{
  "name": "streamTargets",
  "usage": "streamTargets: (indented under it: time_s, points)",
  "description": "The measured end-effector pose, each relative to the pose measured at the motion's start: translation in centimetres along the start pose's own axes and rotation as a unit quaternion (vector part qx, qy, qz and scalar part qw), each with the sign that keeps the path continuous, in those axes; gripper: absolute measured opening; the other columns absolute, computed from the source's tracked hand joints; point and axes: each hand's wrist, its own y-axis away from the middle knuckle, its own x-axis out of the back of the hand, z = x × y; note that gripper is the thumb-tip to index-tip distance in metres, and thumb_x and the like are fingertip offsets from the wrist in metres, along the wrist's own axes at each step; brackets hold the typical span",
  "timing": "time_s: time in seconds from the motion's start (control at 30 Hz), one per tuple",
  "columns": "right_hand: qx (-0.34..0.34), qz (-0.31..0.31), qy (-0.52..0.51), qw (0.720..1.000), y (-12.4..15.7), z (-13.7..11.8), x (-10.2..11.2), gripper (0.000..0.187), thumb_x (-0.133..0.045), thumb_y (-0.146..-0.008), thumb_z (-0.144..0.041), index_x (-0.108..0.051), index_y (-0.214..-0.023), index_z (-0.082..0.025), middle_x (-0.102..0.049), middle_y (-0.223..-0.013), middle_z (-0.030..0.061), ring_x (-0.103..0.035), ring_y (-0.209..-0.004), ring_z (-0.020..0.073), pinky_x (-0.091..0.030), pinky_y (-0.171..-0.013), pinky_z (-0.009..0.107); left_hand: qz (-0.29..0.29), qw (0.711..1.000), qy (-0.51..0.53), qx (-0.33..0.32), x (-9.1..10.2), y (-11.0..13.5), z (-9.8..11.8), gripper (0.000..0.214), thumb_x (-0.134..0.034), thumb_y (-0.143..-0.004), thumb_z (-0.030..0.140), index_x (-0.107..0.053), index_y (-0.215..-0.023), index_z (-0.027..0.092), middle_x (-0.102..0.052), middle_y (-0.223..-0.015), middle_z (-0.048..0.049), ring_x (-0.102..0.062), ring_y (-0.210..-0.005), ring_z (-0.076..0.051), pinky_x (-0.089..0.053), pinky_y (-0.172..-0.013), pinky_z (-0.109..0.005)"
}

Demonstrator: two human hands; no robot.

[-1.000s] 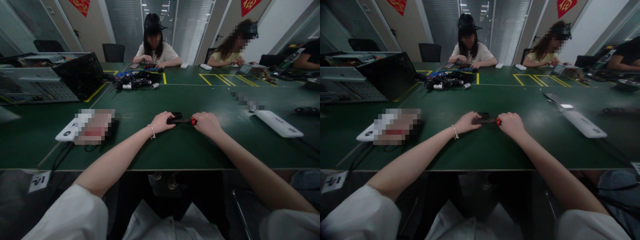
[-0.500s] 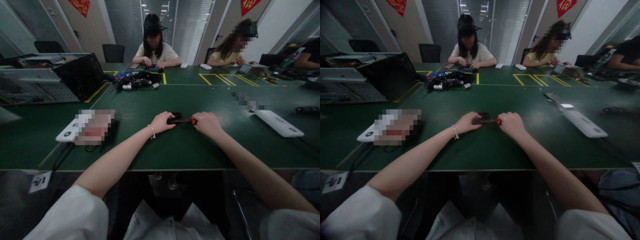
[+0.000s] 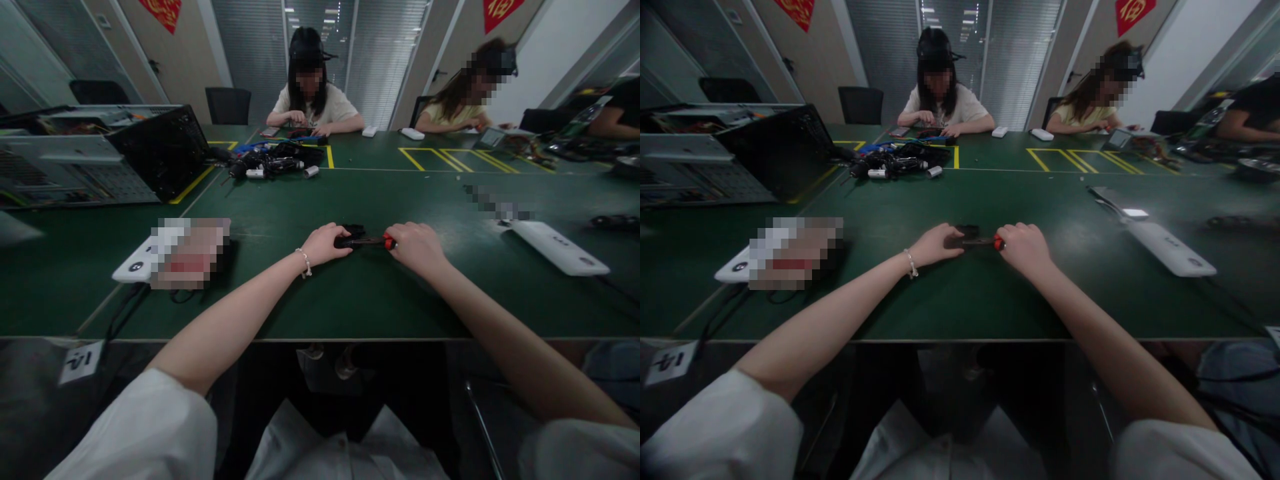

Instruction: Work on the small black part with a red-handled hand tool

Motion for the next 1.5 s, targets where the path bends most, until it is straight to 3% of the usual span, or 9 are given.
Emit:
streamTargets:
  time_s: [0.57, 0.8, 1.07, 1.33, 1.5]
  points:
    - [-0.065, -0.038, -0.048, 0.996, -0.2, 0.7, -0.1, 0.018, -0.042, -0.077, -0.026, -0.059, -0.080, -0.020, -0.063, -0.078, 0.0051, -0.054, -0.068, 0.0175, -0.032, -0.054, 0.028, 0.005, 1.000, 0.006, 0.000, -0.1, 0.1, 0.0, 0.030, -0.062, -0.072, 0.036, -0.060, -0.097, 0.019, -0.057, -0.098, -0.0052, -0.055, -0.091, -0.020, -0.045, -0.078, -0.034]
    - [-0.076, -0.027, -0.047, 0.996, -0.3, 1.3, -0.6, 0.018, -0.043, -0.077, -0.028, -0.058, -0.082, -0.019, -0.063, -0.080, 0.0066, -0.054, -0.069, 0.0187, -0.033, -0.055, 0.029, 0.008, 1.000, 0.015, -0.007, -0.1, 0.2, -0.1, 0.031, -0.061, -0.073, 0.035, -0.059, -0.098, 0.018, -0.057, -0.098, -0.0057, -0.055, -0.090, -0.020, -0.046, -0.079, -0.033]
    - [-0.042, -0.008, -0.087, 0.995, -0.1, 2.1, -1.0, 0.020, -0.043, -0.078, -0.027, -0.057, -0.089, -0.018, -0.061, -0.082, 0.0072, -0.054, -0.074, 0.0203, -0.038, -0.061, 0.031, 0.015, 0.999, 0.034, 0.001, 0.1, 0.4, 0.0, 0.032, -0.061, -0.074, 0.031, -0.057, -0.102, 0.017, -0.053, -0.100, -0.0056, -0.055, -0.088, -0.018, -0.047, -0.079, -0.033]
    - [0.062, -0.013, -0.118, 0.991, 0.2, 2.3, -0.4, 0.021, -0.047, -0.075, -0.025, -0.057, -0.092, -0.019, -0.062, -0.088, 0.0072, -0.054, -0.079, 0.0201, -0.040, -0.071, 0.032, 0.031, 0.997, 0.062, 0.021, 0.6, 0.5, -0.6, 0.033, -0.060, -0.074, 0.030, -0.057, -0.103, 0.016, -0.053, -0.101, -0.0063, -0.054, -0.090, -0.018, -0.047, -0.082, -0.034]
    - [-0.019, -0.004, -0.175, 0.984, 0.0, 2.3, -0.8, 0.022, -0.046, -0.078, -0.034, -0.058, -0.086, -0.019, -0.061, -0.083, 0.0071, -0.055, -0.074, 0.0197, -0.041, -0.065, 0.032, 0.048, 0.997, 0.060, 0.015, 0.6, 0.3, -1.2, 0.035, -0.060, -0.074, 0.032, -0.057, -0.105, 0.015, -0.054, -0.101, -0.0068, -0.054, -0.092, -0.018, -0.046, -0.084, -0.034]
